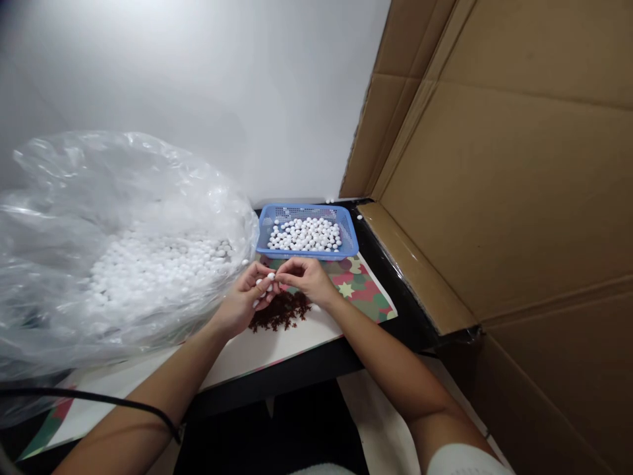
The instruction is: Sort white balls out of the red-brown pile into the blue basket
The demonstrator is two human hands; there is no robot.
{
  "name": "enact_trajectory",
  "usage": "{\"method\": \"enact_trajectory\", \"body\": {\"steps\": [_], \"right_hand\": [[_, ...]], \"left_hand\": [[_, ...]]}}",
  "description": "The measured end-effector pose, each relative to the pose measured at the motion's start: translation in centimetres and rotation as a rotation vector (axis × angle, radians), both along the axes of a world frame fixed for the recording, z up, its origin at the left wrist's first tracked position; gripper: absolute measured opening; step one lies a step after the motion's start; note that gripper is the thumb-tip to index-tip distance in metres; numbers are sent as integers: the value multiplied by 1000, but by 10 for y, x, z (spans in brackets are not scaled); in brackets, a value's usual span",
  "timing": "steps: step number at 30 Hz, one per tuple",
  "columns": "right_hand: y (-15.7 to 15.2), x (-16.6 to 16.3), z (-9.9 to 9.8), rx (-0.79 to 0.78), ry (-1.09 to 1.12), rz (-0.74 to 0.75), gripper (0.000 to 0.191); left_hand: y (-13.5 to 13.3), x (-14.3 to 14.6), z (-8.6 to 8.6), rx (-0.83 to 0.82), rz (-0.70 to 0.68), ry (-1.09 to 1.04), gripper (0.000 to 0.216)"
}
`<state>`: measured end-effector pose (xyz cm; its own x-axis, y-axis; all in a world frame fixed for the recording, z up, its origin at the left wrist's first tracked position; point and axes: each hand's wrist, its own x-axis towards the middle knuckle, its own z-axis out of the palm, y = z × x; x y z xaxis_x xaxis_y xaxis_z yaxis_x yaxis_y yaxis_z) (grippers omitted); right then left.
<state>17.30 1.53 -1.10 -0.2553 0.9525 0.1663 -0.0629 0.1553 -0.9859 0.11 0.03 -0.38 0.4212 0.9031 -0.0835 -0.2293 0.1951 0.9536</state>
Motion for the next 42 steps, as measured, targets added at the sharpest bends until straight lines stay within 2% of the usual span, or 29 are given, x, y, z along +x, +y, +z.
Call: {"method": "enact_trajectory", "body": {"steps": [10,14,18,20,24,26,27,29,30,31,33,35,37,40,42], "right_hand": [[0,0,-4,-76,71,73,28],[-4,-1,1,-8,74,65,29],[-5,0,13,133,-136,80,23],[1,7,19,188,-204,-36,21],[21,29,30,349,-408,-415,22],[26,35,30,482,-531,-520,20],[26,35,28,541,-571,-526,19],[22,27,19,611,-648,-431,20],[20,21,13,616,-706,-335,21],[17,13,6,595,-792,-235,22],[14,-1,-7,514,-994,-137,22],[15,-11,-17,438,-1162,-140,22],[18,-15,-21,411,-1241,-150,22],[20,-12,-19,416,-1219,-157,20],[18,-8,-14,419,-1130,-186,15]], "left_hand": [[-4,-1,6,59,-30,171,25],[-1,-3,10,84,-34,204,25],[2,-5,13,7,13,89,35],[4,-5,11,-6,48,51,31],[8,-8,5,-53,101,1,24],[9,-9,2,-101,113,13,21],[9,-9,2,-115,117,26,21],[9,-8,1,-122,127,48,22],[9,-8,1,-119,137,51,24],[9,-7,1,-116,151,52,26],[8,-5,2,-114,179,51,31],[8,-4,3,-121,198,59,34],[7,-3,4,-128,197,63,34],[7,-3,2,-124,202,59,35],[7,-3,1,-126,210,55,36]]}}
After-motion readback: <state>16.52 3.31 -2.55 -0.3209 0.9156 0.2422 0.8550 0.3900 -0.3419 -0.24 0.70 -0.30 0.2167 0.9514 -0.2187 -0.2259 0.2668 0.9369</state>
